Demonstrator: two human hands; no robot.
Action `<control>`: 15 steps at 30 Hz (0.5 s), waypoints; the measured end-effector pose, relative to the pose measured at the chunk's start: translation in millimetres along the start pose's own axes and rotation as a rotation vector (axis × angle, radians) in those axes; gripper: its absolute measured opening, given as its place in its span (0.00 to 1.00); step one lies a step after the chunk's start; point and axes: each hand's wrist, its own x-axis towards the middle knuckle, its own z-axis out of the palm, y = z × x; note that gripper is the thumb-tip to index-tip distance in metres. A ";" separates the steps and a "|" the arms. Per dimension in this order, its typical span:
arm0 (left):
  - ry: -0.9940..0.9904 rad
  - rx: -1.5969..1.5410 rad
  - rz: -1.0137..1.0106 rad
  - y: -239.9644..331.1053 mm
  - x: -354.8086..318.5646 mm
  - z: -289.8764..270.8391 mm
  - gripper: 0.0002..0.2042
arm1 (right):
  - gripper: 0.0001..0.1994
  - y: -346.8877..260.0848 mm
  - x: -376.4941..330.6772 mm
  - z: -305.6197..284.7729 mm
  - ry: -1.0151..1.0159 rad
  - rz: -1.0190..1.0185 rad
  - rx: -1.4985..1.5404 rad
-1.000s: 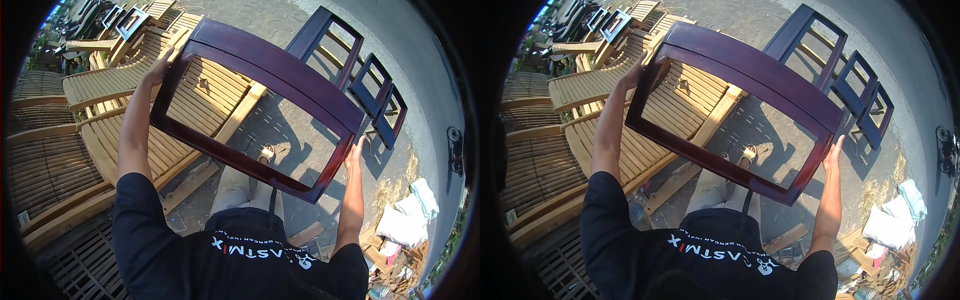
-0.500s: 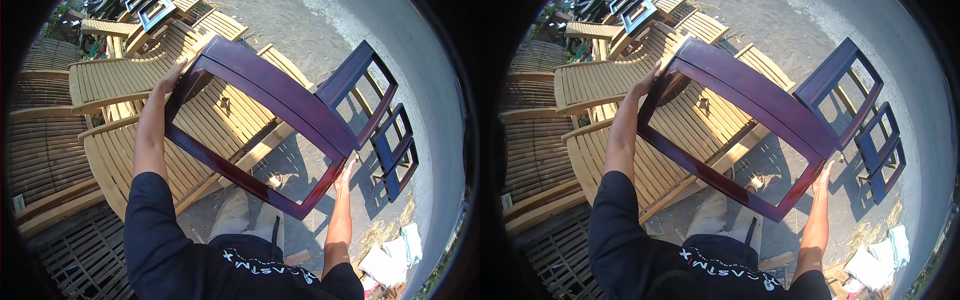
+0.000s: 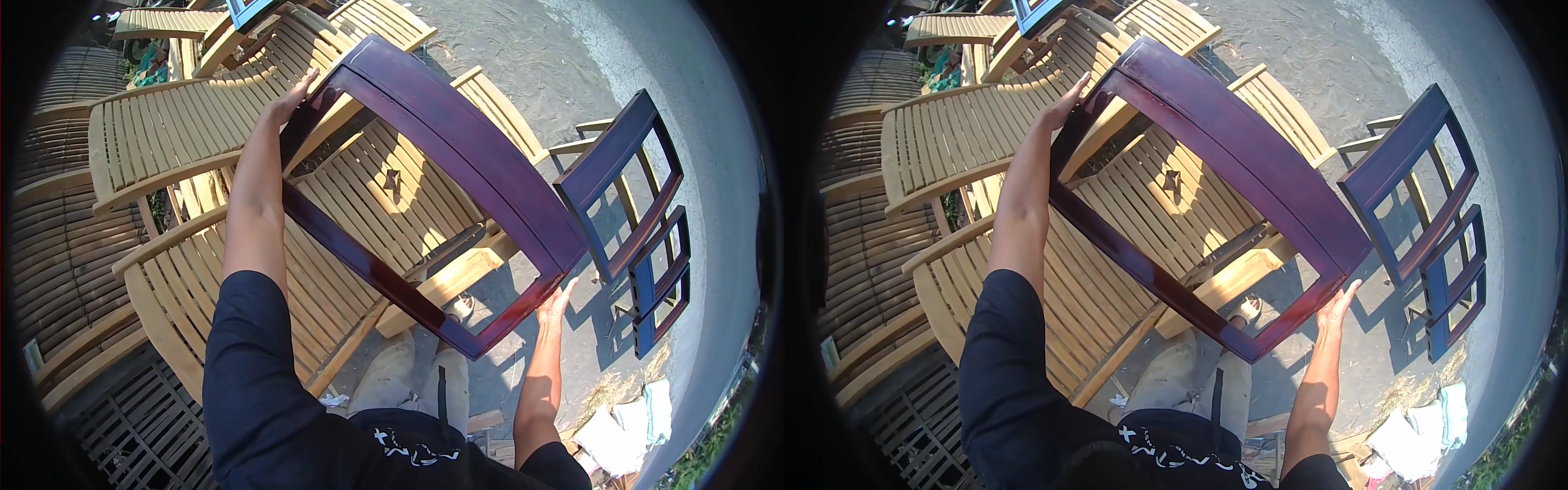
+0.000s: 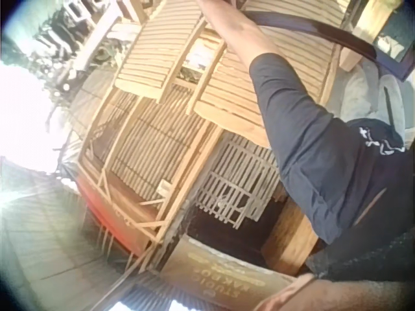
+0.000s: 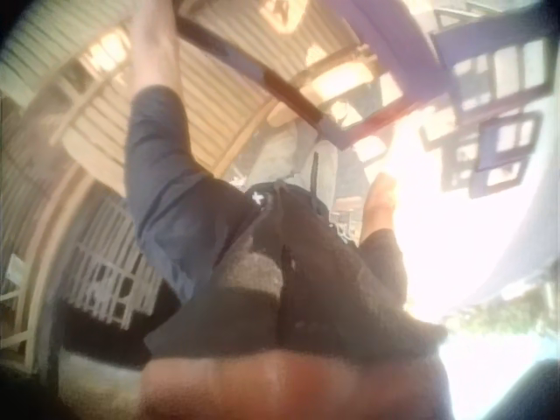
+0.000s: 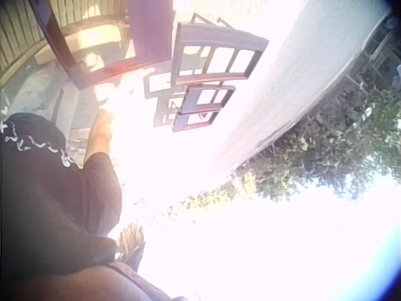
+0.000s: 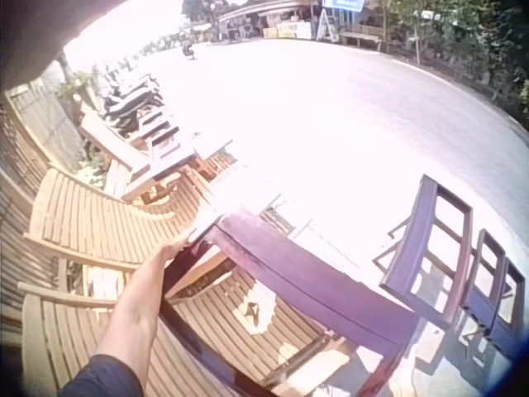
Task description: The person uses a spray gun to apply a finish to wooden door frames, then mixes a dark liquid from a plastic bottle into the spray gun canister and continues spraying the frames.
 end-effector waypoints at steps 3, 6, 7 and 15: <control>0.086 0.031 0.023 -22.3 22.2 -20.3 0.49 | 0.61 8.3 9.2 16.3 -0.001 -0.005 -0.029; 0.155 0.018 0.134 -32.0 36.9 -7.4 0.52 | 0.60 10.2 13.0 25.8 0.013 -0.015 -0.061; 0.124 0.010 0.115 -32.3 39.6 -3.5 0.52 | 0.59 11.9 11.9 27.6 0.038 -0.018 -0.049; 0.139 0.124 0.182 -35.5 54.8 -22.6 0.53 | 0.53 22.5 9.7 57.3 0.064 -0.028 -0.057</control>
